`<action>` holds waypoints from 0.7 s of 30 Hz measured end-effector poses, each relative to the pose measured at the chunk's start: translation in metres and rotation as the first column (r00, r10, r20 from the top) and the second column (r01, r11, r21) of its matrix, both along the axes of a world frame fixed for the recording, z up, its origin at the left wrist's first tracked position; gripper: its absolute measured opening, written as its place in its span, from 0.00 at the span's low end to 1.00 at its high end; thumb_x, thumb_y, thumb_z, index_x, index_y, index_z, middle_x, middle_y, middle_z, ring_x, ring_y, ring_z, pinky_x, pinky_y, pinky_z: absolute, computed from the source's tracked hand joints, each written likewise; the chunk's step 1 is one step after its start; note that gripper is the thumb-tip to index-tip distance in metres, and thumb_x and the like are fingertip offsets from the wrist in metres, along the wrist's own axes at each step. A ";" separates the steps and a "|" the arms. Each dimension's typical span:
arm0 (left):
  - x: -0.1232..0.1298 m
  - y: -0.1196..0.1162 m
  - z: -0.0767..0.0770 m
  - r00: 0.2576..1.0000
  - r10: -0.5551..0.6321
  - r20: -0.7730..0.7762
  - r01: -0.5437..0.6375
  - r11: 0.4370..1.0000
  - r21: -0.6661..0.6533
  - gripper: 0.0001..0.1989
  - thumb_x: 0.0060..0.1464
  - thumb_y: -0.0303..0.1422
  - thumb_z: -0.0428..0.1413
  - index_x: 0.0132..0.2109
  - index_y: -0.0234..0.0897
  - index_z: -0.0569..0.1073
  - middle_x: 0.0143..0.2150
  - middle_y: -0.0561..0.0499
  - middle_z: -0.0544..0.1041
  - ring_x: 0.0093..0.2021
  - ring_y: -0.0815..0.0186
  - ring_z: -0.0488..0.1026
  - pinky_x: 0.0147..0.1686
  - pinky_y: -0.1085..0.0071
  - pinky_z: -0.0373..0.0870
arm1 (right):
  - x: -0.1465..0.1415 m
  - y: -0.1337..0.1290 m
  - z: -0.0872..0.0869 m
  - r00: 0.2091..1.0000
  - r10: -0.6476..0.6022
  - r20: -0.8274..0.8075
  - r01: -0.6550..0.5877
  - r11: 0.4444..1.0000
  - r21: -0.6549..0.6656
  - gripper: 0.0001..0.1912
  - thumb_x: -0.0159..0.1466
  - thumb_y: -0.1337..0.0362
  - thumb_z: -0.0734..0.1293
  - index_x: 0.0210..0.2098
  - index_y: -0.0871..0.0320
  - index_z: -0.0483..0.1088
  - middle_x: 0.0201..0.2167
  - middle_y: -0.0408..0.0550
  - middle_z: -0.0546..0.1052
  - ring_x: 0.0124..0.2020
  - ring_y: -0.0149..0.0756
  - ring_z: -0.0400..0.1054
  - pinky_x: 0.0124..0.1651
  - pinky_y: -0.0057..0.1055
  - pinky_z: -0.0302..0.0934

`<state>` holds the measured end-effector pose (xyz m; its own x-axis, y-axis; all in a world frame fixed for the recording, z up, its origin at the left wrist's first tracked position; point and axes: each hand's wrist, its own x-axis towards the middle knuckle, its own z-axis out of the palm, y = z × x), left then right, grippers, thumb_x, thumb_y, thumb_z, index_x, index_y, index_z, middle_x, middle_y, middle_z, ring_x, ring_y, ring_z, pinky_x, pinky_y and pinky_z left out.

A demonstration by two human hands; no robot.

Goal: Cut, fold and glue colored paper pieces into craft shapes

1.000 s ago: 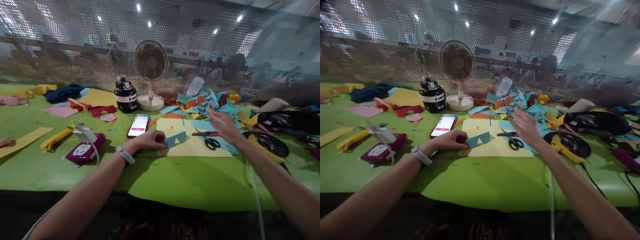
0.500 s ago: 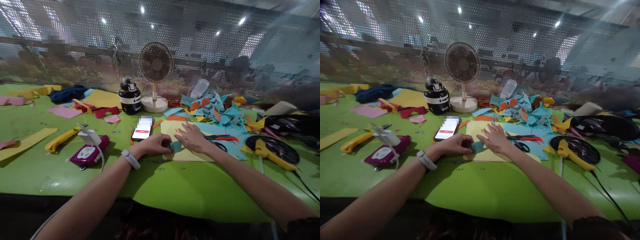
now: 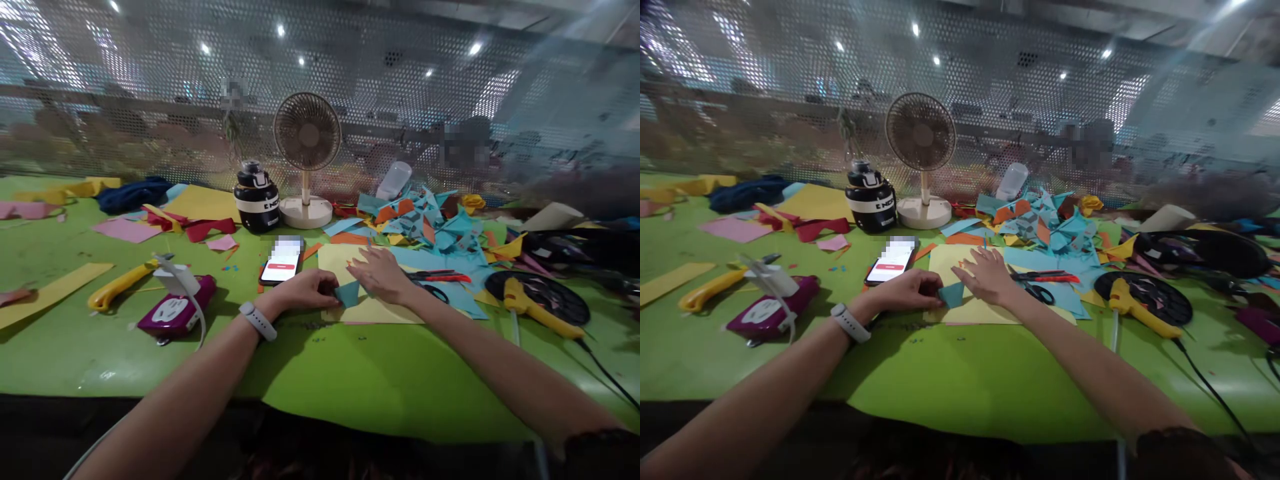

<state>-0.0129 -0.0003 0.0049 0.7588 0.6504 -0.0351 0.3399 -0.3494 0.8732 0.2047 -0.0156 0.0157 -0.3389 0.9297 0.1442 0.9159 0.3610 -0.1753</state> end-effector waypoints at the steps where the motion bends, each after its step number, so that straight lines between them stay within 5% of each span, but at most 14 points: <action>1: 0.000 0.001 0.000 1.000 0.004 0.000 -0.004 1.000 -0.008 0.12 0.44 0.38 0.62 0.33 0.35 0.71 0.24 0.56 0.69 0.25 0.70 0.63 0.25 0.73 0.58 | 0.003 0.000 0.005 0.999 -0.008 -0.044 0.007 1.000 -0.010 0.30 0.70 0.49 0.49 0.55 0.58 0.72 0.62 0.58 0.66 0.66 0.53 0.51 0.65 0.54 0.41; 5: 0.000 0.003 0.001 1.000 0.002 0.003 -0.002 0.998 -0.058 0.14 0.45 0.41 0.61 0.34 0.34 0.71 0.27 0.53 0.72 0.27 0.67 0.67 0.26 0.71 0.61 | 0.019 -0.010 0.028 0.966 -0.033 -0.256 0.019 0.998 -0.059 0.35 0.71 0.51 0.39 0.58 0.55 0.69 0.63 0.52 0.65 0.64 0.48 0.56 0.62 0.52 0.51; 9: 0.001 0.002 0.001 1.000 -0.011 0.002 0.012 0.996 -0.091 0.14 0.45 0.41 0.62 0.32 0.35 0.70 0.26 0.52 0.73 0.26 0.68 0.67 0.26 0.71 0.62 | 0.026 -0.011 0.031 0.839 -0.066 -0.540 -0.003 0.992 -0.125 0.34 0.69 0.45 0.43 0.55 0.51 0.72 0.62 0.48 0.67 0.64 0.48 0.55 0.65 0.53 0.44; 16: 0.000 0.000 -0.002 0.999 -0.036 0.025 0.038 0.996 -0.078 0.12 0.46 0.39 0.62 0.33 0.34 0.71 0.28 0.53 0.73 0.27 0.69 0.67 0.27 0.72 0.61 | 0.030 0.007 0.012 0.960 -0.084 -0.269 0.076 0.996 -0.039 0.30 0.68 0.47 0.50 0.54 0.54 0.72 0.62 0.51 0.67 0.66 0.51 0.51 0.65 0.52 0.43; 21: 0.000 -0.001 0.001 0.999 -0.049 0.003 0.049 0.996 -0.068 0.13 0.47 0.39 0.62 0.32 0.35 0.71 0.26 0.54 0.71 0.26 0.69 0.65 0.26 0.72 0.59 | 0.093 -0.021 0.027 0.976 -0.217 -0.005 0.214 0.959 0.189 0.30 0.68 0.49 0.51 0.59 0.58 0.67 0.63 0.55 0.65 0.66 0.51 0.51 0.65 0.51 0.45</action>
